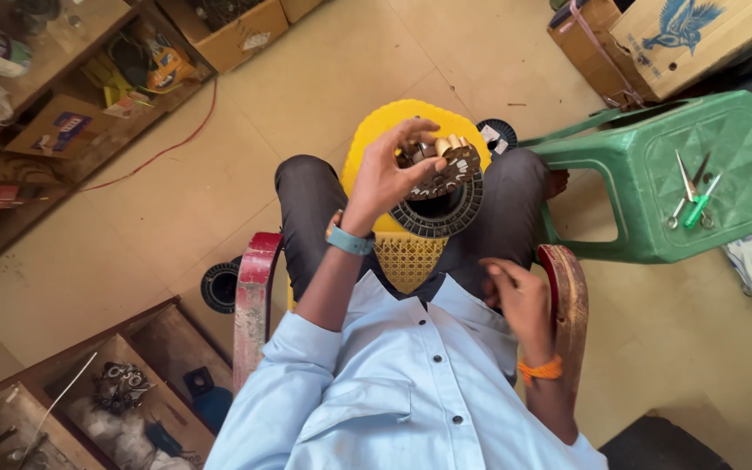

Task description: The person sits in a chair with an electric motor armature on their lap and sands its commutator and slots using a small piece of sandpaper, working it by hand around the part. They occasionally pick up a green-handled screwdriver to scrape or adjust the slots, then resume sanding and turning the armature.

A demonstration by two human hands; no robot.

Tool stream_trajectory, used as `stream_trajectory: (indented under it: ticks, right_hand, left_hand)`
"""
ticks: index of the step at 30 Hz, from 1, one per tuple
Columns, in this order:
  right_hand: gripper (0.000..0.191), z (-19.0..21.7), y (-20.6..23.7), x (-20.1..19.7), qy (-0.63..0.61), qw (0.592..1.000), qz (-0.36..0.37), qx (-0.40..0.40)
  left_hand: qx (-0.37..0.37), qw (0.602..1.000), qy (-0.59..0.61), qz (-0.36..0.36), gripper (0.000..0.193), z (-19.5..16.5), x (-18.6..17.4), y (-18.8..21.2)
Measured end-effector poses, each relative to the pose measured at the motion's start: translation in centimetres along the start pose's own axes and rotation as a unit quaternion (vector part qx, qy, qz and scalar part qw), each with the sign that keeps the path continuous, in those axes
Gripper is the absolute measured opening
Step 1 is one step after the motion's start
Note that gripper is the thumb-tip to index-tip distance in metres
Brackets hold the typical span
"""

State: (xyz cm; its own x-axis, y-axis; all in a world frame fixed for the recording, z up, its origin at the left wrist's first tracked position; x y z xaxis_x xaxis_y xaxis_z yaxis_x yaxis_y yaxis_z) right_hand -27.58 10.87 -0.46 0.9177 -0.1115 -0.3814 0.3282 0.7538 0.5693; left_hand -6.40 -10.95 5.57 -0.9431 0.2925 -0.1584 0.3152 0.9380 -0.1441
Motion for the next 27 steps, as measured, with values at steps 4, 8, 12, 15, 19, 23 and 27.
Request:
stream_trajectory:
  ticks: [4, 8, 12, 15, 19, 23, 27]
  right_hand:
    - [0.035, 4.9, 1.2, -5.3, 0.04, 0.988, -0.118, -0.091]
    - [0.023, 10.3, 1.6, -6.3, 0.083, 0.953, -0.15, -0.248]
    - [0.019, 13.2, -0.6, -2.6, 0.073, 0.937, -0.107, -0.326]
    - [0.02, 14.4, -2.4, 0.7, 0.083, 0.923, -0.116, -0.357]
    - [0.024, 13.2, -4.8, 3.4, 0.026, 0.948, -0.11, -0.297]
    - [0.029, 12.4, -5.8, 4.8, -0.011, 0.958, -0.084, -0.274]
    - [0.028, 12.4, -5.7, 4.4, -0.034, 0.955, -0.084, -0.283]
  left_hand:
    - [0.011, 0.998, -0.037, -0.043, 0.034, -0.8, 0.0, 0.9]
    - [0.039, 0.988, -0.11, -0.1, 0.03, -1.3, -0.1, 2.4]
    - [0.088, 0.982, -0.104, -0.131, 0.035, -1.9, 0.4, 2.9]
    - [0.092, 0.98, -0.101, -0.147, 0.038, -1.9, 0.9, 3.4]
    - [0.047, 0.989, 0.009, -0.139, 0.042, 0.0, 1.1, 3.4]
    - [0.004, 0.996, 0.053, -0.075, 0.042, 1.8, 1.4, 2.8]
    - [0.008, 0.997, 0.031, -0.066, 0.044, 1.5, 1.5, 2.9]
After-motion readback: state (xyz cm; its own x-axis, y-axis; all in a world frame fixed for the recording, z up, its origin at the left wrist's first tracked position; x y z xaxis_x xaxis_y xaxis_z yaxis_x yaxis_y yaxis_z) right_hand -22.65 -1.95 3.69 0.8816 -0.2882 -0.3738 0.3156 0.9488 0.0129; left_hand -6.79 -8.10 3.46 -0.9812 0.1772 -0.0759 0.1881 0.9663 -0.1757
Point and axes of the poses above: each hand's wrist, its own y-axis away from the middle knuckle, its own x-axis out of the palm, z = x × y, the point moved 10 cm from there along -y, towards the middle knuckle, and after that the axes turned 5 degrees about x, right-handed, at the moved point
